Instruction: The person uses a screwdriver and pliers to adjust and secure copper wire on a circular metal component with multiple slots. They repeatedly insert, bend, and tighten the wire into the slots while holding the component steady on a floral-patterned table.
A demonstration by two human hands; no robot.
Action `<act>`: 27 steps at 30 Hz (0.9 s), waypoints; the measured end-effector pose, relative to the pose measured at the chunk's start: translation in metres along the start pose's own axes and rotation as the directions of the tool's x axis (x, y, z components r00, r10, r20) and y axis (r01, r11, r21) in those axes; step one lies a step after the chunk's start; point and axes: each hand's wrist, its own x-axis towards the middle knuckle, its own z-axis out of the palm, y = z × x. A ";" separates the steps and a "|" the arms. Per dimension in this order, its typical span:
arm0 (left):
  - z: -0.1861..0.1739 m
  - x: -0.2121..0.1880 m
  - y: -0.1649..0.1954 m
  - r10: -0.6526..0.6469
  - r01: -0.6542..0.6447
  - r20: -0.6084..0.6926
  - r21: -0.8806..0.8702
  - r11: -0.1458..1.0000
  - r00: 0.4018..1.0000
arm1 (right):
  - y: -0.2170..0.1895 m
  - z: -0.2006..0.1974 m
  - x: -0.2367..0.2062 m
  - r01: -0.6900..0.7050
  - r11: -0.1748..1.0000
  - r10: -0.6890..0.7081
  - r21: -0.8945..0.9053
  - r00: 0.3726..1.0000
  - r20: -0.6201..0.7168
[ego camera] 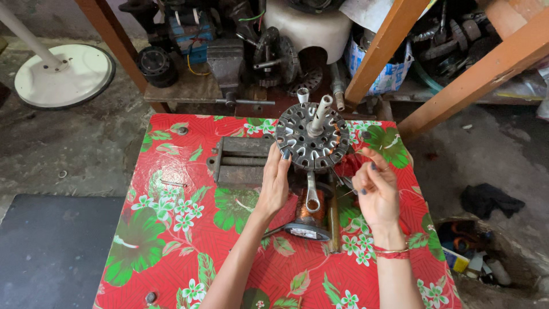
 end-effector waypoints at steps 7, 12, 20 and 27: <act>0.000 -0.002 -0.008 0.011 -0.011 -0.003 0.010 1.000 1.000 | 0.000 0.023 -0.006 0.007 0.985 -0.002 -0.170 1.000 0.028; 0.003 -0.001 -0.014 0.022 -0.022 -0.008 0.013 1.000 1.000 | -0.003 0.034 -0.004 0.018 0.984 -0.005 -0.176 0.997 0.073; 0.004 -0.001 -0.006 -0.017 0.016 -0.013 -0.053 0.998 1.000 | -0.021 0.054 0.010 -0.033 0.922 0.109 -0.385 0.978 0.176; 0.003 0.002 0.000 0.005 -0.006 -0.011 -0.042 0.999 1.000 | -0.024 0.051 0.011 -0.112 0.935 0.168 -0.336 0.976 0.140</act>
